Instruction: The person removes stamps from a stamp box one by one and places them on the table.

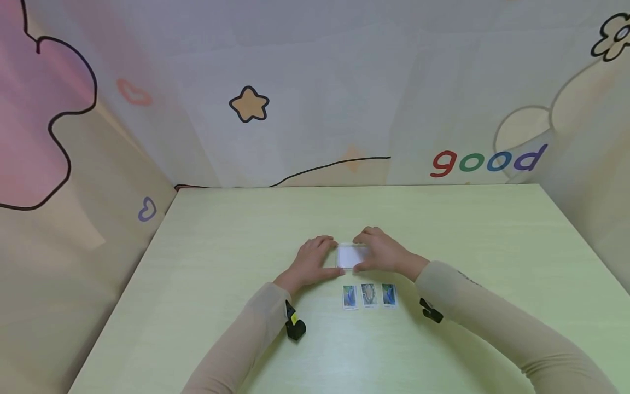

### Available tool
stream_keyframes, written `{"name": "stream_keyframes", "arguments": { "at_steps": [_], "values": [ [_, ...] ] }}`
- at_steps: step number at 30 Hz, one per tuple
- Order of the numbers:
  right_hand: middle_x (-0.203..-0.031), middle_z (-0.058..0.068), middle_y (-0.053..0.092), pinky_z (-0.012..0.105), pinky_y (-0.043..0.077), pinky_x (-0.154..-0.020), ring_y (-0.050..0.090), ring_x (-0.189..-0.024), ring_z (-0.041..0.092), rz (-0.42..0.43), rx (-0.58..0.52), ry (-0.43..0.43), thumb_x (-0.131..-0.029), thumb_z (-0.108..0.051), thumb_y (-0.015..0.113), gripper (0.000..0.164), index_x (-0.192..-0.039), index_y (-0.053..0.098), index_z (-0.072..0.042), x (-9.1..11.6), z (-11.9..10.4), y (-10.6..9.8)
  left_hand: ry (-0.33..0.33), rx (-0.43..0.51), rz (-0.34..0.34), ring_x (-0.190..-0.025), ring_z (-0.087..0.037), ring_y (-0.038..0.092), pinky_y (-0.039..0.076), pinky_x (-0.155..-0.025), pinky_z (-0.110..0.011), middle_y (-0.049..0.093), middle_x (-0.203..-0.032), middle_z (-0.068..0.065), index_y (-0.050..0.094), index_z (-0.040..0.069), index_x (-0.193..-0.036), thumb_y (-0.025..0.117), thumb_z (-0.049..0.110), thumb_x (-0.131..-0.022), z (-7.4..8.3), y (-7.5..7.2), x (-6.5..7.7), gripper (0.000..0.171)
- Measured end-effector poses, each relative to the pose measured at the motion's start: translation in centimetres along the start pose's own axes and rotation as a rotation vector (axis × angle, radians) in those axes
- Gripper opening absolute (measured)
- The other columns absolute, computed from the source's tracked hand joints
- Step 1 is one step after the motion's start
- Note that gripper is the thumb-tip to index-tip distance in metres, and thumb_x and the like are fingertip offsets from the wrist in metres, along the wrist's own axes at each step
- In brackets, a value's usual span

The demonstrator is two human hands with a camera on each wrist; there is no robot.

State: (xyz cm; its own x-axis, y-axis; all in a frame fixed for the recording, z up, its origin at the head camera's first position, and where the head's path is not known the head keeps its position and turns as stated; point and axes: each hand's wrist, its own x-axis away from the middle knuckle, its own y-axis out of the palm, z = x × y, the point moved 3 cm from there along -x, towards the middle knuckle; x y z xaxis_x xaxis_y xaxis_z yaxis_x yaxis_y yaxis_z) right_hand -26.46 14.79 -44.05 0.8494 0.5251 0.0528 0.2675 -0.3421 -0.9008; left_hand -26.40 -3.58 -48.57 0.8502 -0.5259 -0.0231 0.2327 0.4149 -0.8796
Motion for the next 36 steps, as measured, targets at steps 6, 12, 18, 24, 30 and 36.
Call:
{"name": "stream_keyframes", "arguments": {
  "at_steps": [6, 12, 18, 24, 30, 36],
  "values": [
    [-0.114, 0.013, 0.058, 0.038, 0.049, -0.084, 0.050, -0.101, 0.025, 0.014, 0.003, -0.033, -0.071, -0.033, 0.083, 0.061, -0.116, 0.061, 0.000, -0.03, 0.09, 0.13, 0.012, 0.000, 0.004, -0.136, -0.028, 0.035, 0.026, -0.113, -0.047, 0.041, -0.145, -0.012, 0.049, 0.010, -0.132, 0.068, 0.047, -0.083, 0.13, -0.22, 0.05, 0.064],
    [-0.114, 0.012, 0.058, 0.037, 0.050, -0.082, 0.051, -0.100, 0.025, 0.012, 0.007, -0.020, -0.071, -0.035, 0.083, 0.060, -0.115, 0.062, -0.001, -0.13, 0.23, 0.28, 0.029, -0.003, 0.012, -0.134, -0.028, 0.036, 0.027, -0.112, -0.047, 0.042, -0.144, -0.012, 0.049, 0.009, -0.131, 0.068, 0.047, -0.082, 0.13, -0.16, -0.14, 0.065],
    [-0.113, 0.012, 0.058, 0.037, 0.050, -0.083, 0.052, -0.100, 0.025, 0.004, 0.011, -0.016, -0.071, -0.037, 0.082, 0.060, -0.115, 0.062, -0.001, -0.29, 0.24, 0.38, 0.022, -0.007, 0.008, -0.135, -0.028, 0.036, 0.027, -0.112, -0.047, 0.042, -0.144, -0.012, 0.049, 0.010, -0.132, 0.068, 0.047, -0.082, 0.09, -0.08, -0.23, 0.065],
    [-0.113, 0.012, 0.058, 0.038, 0.050, -0.083, 0.052, -0.100, 0.025, 0.001, 0.014, -0.001, -0.071, -0.037, 0.082, 0.060, -0.115, 0.062, -0.001, -0.22, 0.10, 0.37, 0.004, 0.000, -0.008, -0.136, -0.027, 0.034, 0.024, -0.114, -0.047, 0.041, -0.146, -0.010, 0.048, 0.011, -0.133, 0.068, 0.048, -0.082, 0.25, -0.30, -0.04, 0.066],
    [-0.113, 0.012, 0.058, 0.038, 0.050, -0.084, 0.052, -0.100, 0.025, -0.007, 0.000, 0.020, -0.071, -0.036, 0.083, 0.059, -0.115, 0.063, -0.002, -0.28, 0.08, 0.61, -0.008, 0.000, -0.007, -0.136, -0.027, 0.035, 0.026, -0.113, -0.048, 0.041, -0.145, -0.010, 0.049, 0.011, -0.132, 0.068, 0.048, -0.082, 0.02, 0.08, -0.06, 0.065],
    [-0.114, 0.012, 0.058, 0.038, 0.050, -0.085, 0.052, -0.101, 0.024, -0.016, 0.001, 0.031, -0.071, -0.036, 0.083, 0.060, -0.116, 0.063, -0.002, -0.29, -0.09, 0.65, -0.014, 0.015, -0.008, -0.135, -0.028, 0.035, 0.026, -0.112, -0.050, 0.040, -0.146, -0.010, 0.049, 0.012, -0.132, 0.068, 0.048, -0.082, -0.04, 0.07, -0.05, 0.065]
  ]
}}
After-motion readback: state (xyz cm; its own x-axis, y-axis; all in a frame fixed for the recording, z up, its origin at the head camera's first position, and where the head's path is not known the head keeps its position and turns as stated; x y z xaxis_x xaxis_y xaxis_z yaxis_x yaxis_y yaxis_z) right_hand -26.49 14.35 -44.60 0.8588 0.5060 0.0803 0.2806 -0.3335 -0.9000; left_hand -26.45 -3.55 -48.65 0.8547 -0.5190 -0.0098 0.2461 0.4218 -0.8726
